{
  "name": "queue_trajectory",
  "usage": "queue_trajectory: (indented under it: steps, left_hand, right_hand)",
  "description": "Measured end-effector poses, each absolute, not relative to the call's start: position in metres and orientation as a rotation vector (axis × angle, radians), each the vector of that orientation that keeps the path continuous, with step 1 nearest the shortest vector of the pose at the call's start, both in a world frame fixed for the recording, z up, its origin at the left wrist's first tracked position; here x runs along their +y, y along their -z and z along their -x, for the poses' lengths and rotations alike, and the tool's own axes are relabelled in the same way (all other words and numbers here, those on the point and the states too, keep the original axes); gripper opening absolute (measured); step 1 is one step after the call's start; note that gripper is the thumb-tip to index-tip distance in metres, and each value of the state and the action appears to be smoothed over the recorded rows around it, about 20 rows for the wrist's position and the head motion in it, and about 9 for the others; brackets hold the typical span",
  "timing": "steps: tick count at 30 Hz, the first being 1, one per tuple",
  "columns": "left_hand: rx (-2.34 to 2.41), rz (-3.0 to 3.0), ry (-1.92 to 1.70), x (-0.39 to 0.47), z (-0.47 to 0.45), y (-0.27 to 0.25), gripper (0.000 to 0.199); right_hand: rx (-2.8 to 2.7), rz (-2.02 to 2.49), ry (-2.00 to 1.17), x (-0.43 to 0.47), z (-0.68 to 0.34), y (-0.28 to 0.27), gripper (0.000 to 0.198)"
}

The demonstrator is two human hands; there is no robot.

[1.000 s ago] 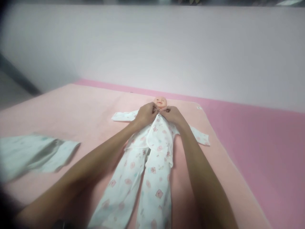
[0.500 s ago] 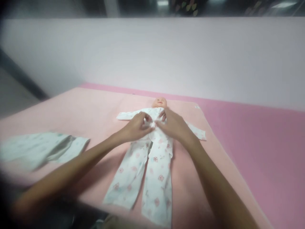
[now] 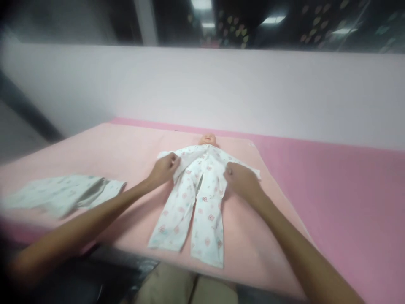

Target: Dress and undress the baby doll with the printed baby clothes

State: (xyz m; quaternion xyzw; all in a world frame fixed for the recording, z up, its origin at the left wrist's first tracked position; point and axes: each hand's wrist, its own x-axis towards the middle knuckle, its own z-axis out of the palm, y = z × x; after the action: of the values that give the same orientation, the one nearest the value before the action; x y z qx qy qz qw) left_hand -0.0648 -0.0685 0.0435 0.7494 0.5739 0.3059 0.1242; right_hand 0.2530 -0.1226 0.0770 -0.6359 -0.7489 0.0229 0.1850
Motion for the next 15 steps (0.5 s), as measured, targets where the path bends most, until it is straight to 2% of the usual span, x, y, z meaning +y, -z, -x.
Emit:
queue_trajectory:
  steps: [2, 4, 7, 10, 12, 15]
  left_hand:
    - [1.872, -2.046, -0.816, -0.061, 0.102, -0.036, 0.039]
    - [1.999, -2.082, -0.505, -0.058, 0.139, -0.027, 0.035]
    - [2.003, -2.178, -0.269, -0.062, 0.175, -0.020, 0.029]
    - [1.925, -2.233, -0.479, -0.063, 0.166, -0.027, 0.029]
    - [1.727, -2.270, -0.700, -0.055, 0.138, -0.036, 0.038]
    - [1.410, -2.217, -0.818, -0.032, 0.084, -0.049, 0.064]
  right_hand:
    - [-1.982, 1.966, -0.155, -0.129, -0.297, -0.072, 0.032]
    - [-1.979, 2.145, -0.309, -0.137, -0.339, -0.061, 0.034]
    - [-2.020, 2.265, -0.472, -0.148, -0.374, -0.046, 0.037]
    - [-1.893, 2.210, -0.317, -0.146, -0.359, -0.045, 0.035]
    - [-1.861, 2.009, -0.289, -0.133, -0.329, -0.052, 0.034]
    - [-1.873, 1.698, -0.481, -0.100, -0.276, -0.064, 0.057]
